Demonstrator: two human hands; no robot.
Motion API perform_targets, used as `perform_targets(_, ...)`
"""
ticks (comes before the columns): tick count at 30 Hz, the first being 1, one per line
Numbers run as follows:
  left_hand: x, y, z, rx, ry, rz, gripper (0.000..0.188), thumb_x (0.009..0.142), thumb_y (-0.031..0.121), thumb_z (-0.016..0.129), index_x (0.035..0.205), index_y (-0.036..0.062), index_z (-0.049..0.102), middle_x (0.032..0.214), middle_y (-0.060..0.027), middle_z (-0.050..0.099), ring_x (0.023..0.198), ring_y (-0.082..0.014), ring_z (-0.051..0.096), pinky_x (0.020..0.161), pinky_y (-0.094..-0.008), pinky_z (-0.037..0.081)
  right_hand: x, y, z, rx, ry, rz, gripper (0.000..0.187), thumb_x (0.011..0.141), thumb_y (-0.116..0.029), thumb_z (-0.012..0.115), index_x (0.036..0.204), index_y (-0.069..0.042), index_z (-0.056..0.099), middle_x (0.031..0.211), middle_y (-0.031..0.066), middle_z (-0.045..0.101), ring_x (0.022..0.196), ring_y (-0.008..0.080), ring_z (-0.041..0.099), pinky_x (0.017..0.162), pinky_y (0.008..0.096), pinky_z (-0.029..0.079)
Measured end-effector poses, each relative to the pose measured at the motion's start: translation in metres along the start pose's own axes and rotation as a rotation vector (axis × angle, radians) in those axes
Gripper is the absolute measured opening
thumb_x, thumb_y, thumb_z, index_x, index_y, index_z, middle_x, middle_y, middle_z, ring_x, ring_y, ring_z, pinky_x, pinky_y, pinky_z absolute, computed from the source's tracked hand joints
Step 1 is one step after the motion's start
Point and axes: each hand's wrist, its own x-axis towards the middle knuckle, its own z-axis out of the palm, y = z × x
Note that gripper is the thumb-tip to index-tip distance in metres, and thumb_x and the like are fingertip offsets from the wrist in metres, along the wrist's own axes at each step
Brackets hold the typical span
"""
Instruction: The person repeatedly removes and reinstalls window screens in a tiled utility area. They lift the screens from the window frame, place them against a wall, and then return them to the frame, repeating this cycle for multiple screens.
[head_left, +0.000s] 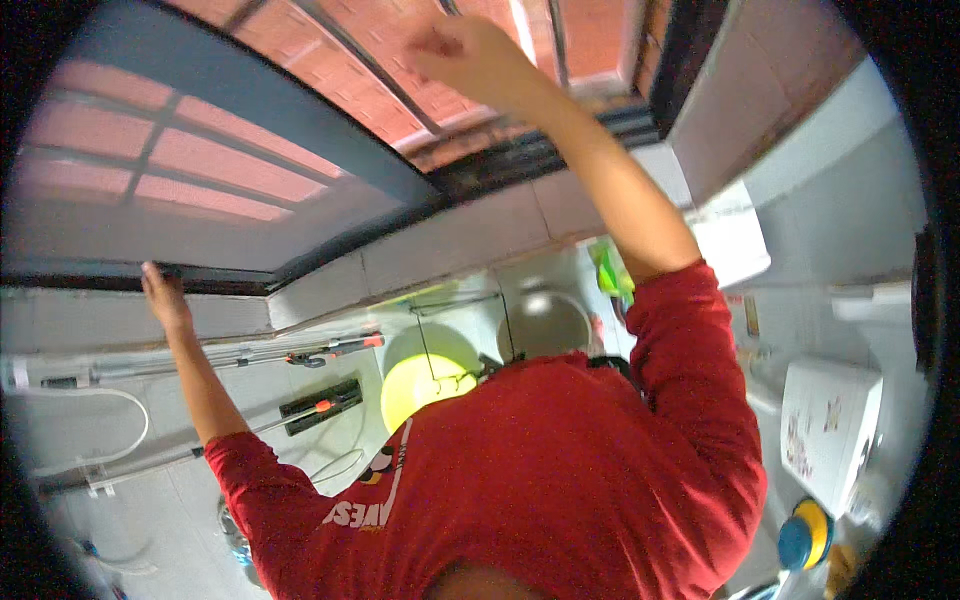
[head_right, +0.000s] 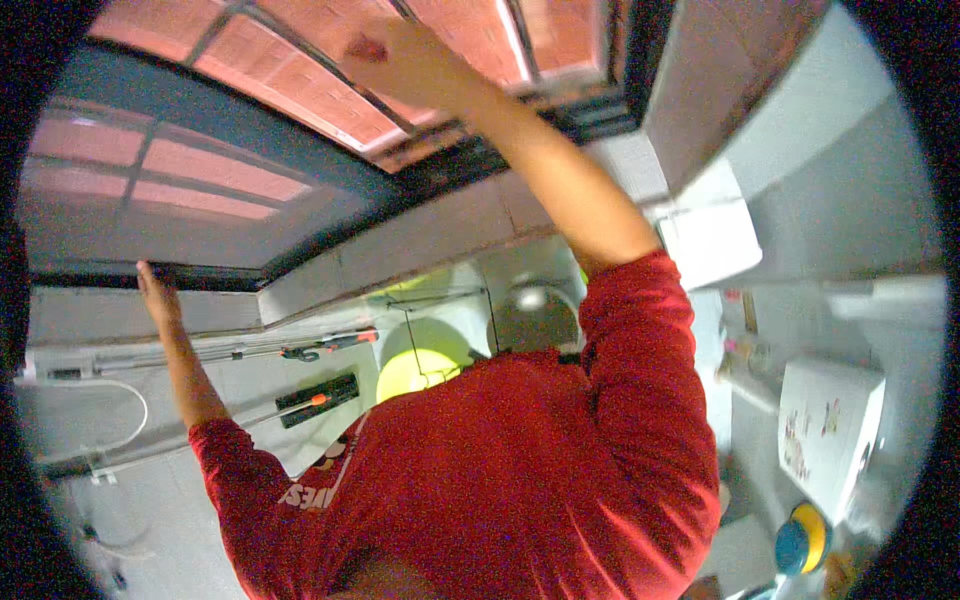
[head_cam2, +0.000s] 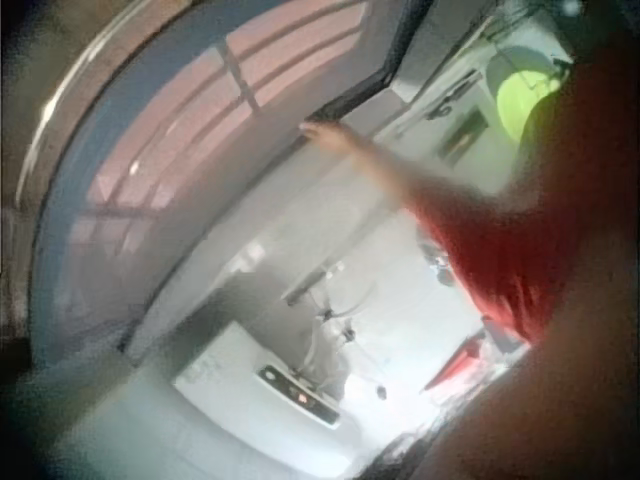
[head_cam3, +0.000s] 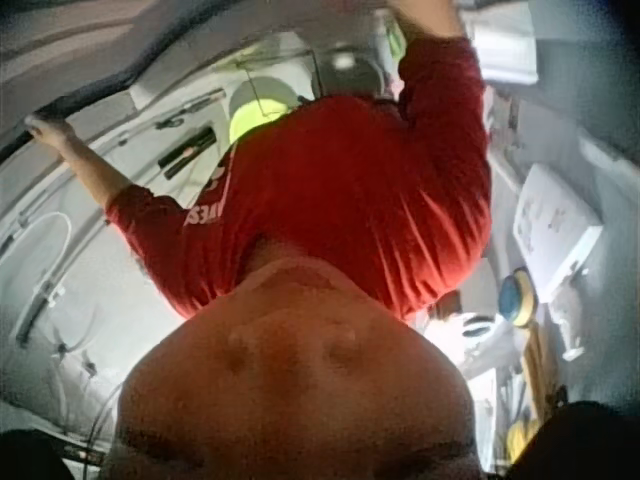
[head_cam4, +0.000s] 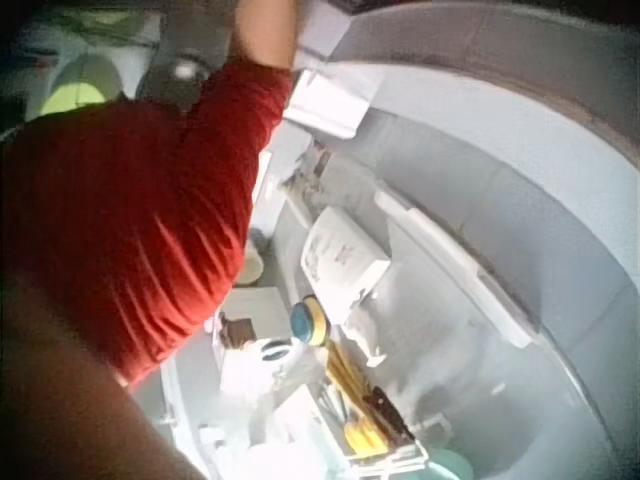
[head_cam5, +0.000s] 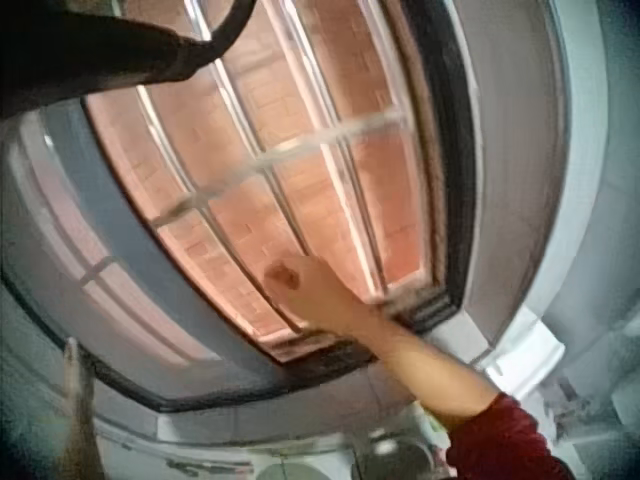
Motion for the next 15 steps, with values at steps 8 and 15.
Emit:
perform_targets(8, 0.024, -0.048, 0.019, 0.11, 0.391, 0.305, 0.057, 0.086, 0.031, 0.056, 0.126, -0.004, 0.036, 0.104, -0.0116, 0.053, 0.091, -0.0183, 0.05, 0.08, -0.0297, 0.04, 0.02, -0.073, 0.053, -0.2, -0.042, -0.153, 0.047, 0.076, -0.033, 0.064, 0.112, -0.006, 0.05, 0.064, 0.0129, 0.058, 0.058, 0.0259, 0.058, 0.052, 0.0365, 0.045)
perform_targets(15, -0.018, -0.004, 0.014, 0.481, 0.617, 0.424, 0.059, 0.075, 0.028, 0.067, 0.117, -0.0058, 0.045, 0.098, -0.02, 0.055, 0.085, -0.0279, 0.055, 0.077, -0.0344, 0.044, 0.033, -0.098, 0.065, -0.434, -0.061, -0.196, 0.041, 0.079, -0.041, 0.058, 0.084, 0.0, 0.052, 0.062, 0.0147, 0.055, 0.059, 0.0296, 0.057, 0.053, 0.0398, 0.043)
